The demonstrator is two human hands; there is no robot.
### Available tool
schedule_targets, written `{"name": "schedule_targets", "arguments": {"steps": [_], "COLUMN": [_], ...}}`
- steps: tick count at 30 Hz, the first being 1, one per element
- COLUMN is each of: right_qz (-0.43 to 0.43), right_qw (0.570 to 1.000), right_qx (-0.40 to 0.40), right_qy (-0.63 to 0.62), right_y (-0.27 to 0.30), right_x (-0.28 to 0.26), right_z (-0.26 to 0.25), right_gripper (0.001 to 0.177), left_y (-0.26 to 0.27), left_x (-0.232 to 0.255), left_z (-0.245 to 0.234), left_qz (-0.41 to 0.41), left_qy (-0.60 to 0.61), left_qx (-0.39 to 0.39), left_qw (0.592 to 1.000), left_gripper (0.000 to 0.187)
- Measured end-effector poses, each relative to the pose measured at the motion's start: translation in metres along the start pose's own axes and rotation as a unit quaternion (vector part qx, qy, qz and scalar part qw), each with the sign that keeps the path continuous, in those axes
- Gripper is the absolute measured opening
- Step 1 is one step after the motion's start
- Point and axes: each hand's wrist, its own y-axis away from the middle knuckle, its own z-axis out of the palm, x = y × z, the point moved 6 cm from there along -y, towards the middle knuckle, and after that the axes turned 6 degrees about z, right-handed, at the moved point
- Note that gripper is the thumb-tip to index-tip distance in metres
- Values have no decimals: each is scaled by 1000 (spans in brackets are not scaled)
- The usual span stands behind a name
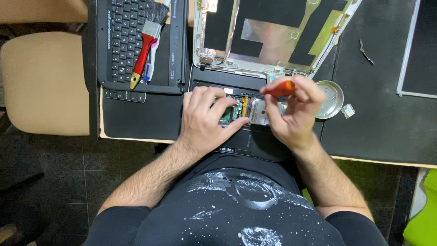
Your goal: The person uses a screwdriver to remove screws from a laptop's hard drive bay and places them in a metal container. They then remove the hard drive, insert a new one, and begin securing it with screws.
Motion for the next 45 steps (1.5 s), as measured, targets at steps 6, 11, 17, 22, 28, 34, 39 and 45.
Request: {"name": "schedule_targets", "arguments": {"steps": [6, 11, 17, 22, 28, 34, 39, 45], "right_qz": [147, 121, 72, 67, 49, 62, 115, 220], "right_qw": [981, 947, 903, 898, 897, 909, 935, 955], "right_qx": [-65, -165, -237, -228, -242, -239, -187, -59], "right_qy": [109, 246, 352, 370, 367, 335, 280, 190], "right_y": [20, 20, 17, 26, 30, 21, 31, 94], "right_x": [-12, -24, -22, -11, -1, -13, -22, -13], "right_z": [-17, 4, 17, 18, 22, 16, -6, -75], "right_gripper": [47, 42, 35, 42, 62, 58, 32, 43], "left_y": [-1, 2, 1, 3, -1, 1, 3, 8], "left_x": [9, 3, -5, -6, -5, -5, -5, -11], "left_z": [-5, 1, 1, 3, 4, 2, 0, 0], "left_qz": [29, 29, 35, 43, 45, 52, 50, 47], "left_qy": [-60, -77, -92, -82, -91, -86, -78, -57], "left_qx": [-47, -73, -81, -84, -91, -77, -79, -24], "left_qw": [997, 994, 992, 992, 991, 992, 993, 997], "left_gripper": [40, 41, 39, 37, 38, 34, 33, 14]}}
